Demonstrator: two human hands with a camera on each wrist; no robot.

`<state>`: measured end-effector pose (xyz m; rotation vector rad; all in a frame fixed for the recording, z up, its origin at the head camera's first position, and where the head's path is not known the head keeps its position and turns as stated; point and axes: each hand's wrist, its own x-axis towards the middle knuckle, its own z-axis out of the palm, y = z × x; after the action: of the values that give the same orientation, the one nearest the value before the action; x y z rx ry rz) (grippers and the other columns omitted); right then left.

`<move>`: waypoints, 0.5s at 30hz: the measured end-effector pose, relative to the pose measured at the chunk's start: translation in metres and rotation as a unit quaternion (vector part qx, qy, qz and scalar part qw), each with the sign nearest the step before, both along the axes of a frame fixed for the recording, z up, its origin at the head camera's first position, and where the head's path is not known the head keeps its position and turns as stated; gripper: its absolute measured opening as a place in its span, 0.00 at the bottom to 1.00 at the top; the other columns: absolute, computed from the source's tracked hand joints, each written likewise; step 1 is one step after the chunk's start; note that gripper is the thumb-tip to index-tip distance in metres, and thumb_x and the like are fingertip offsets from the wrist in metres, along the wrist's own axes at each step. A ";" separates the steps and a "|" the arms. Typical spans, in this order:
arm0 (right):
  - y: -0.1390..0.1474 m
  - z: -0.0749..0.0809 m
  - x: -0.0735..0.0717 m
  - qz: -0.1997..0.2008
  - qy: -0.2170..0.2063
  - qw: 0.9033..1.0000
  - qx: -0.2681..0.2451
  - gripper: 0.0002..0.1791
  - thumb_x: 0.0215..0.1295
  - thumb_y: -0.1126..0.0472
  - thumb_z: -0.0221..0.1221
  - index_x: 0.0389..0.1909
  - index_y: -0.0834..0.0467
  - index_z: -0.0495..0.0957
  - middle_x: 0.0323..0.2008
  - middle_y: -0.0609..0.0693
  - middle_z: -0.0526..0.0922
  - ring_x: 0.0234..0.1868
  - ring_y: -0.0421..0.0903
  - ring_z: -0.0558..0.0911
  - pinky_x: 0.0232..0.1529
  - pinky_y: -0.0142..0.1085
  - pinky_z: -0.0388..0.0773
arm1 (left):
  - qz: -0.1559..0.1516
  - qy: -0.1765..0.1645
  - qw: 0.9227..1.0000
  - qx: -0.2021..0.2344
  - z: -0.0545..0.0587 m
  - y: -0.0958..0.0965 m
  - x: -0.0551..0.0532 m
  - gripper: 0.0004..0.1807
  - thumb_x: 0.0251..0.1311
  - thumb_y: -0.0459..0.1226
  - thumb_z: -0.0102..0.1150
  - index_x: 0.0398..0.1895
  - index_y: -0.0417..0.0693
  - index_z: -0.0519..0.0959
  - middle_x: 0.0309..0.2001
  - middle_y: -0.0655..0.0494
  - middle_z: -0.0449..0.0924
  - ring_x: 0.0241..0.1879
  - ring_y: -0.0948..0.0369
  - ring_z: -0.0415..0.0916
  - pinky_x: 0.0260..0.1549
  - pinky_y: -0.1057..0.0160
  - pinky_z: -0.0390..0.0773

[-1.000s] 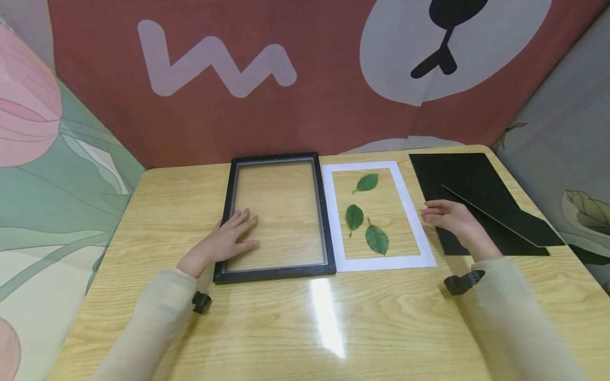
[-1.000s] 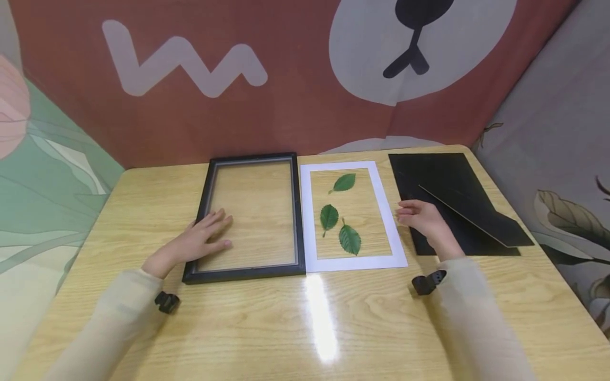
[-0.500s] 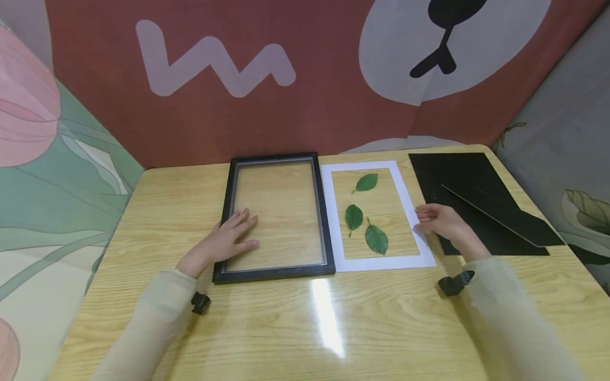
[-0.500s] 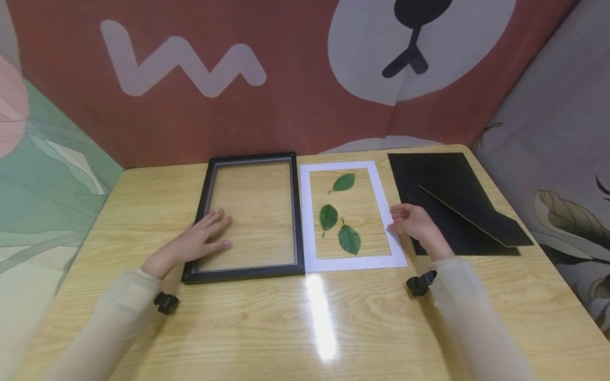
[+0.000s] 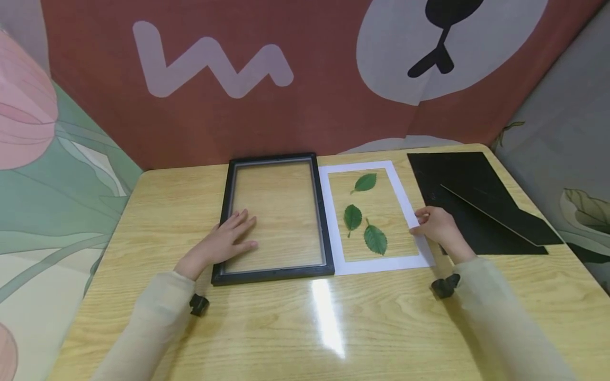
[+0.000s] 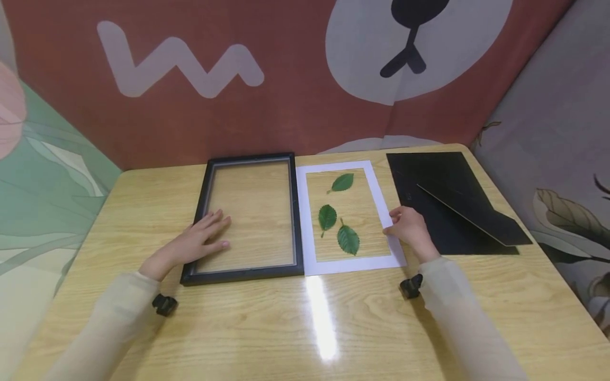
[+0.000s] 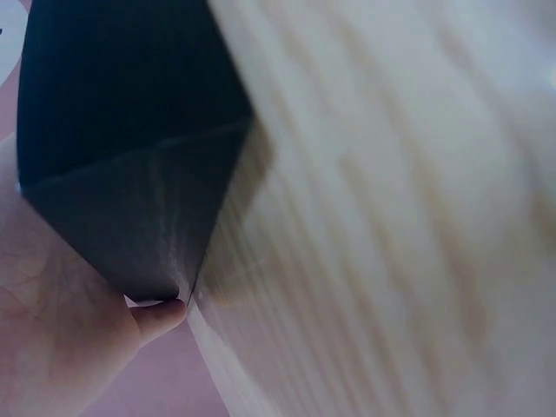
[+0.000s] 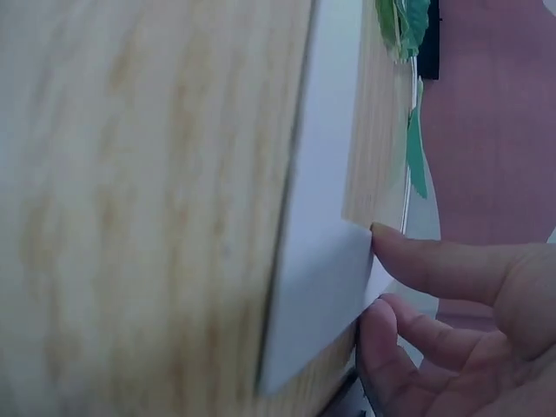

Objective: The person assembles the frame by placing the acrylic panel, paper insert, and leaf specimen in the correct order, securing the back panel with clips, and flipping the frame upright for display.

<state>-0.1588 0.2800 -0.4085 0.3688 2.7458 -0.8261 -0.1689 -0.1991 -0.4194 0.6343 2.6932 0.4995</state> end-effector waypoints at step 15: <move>0.027 0.005 -0.002 -0.004 -0.063 0.986 -0.152 0.35 0.66 0.56 0.58 0.66 0.73 0.59 0.57 0.65 0.70 0.42 0.39 0.76 0.42 0.28 0.74 | 0.004 0.019 1.000 0.010 0.002 0.002 0.001 0.39 0.64 0.53 0.54 0.73 0.47 0.57 0.76 0.41 0.45 0.75 0.40 0.39 0.65 0.26 0.46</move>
<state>-0.1611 0.3069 -0.4033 0.3575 2.4526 -1.1608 -0.1675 -0.1974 -0.4169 0.6465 2.7311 0.5213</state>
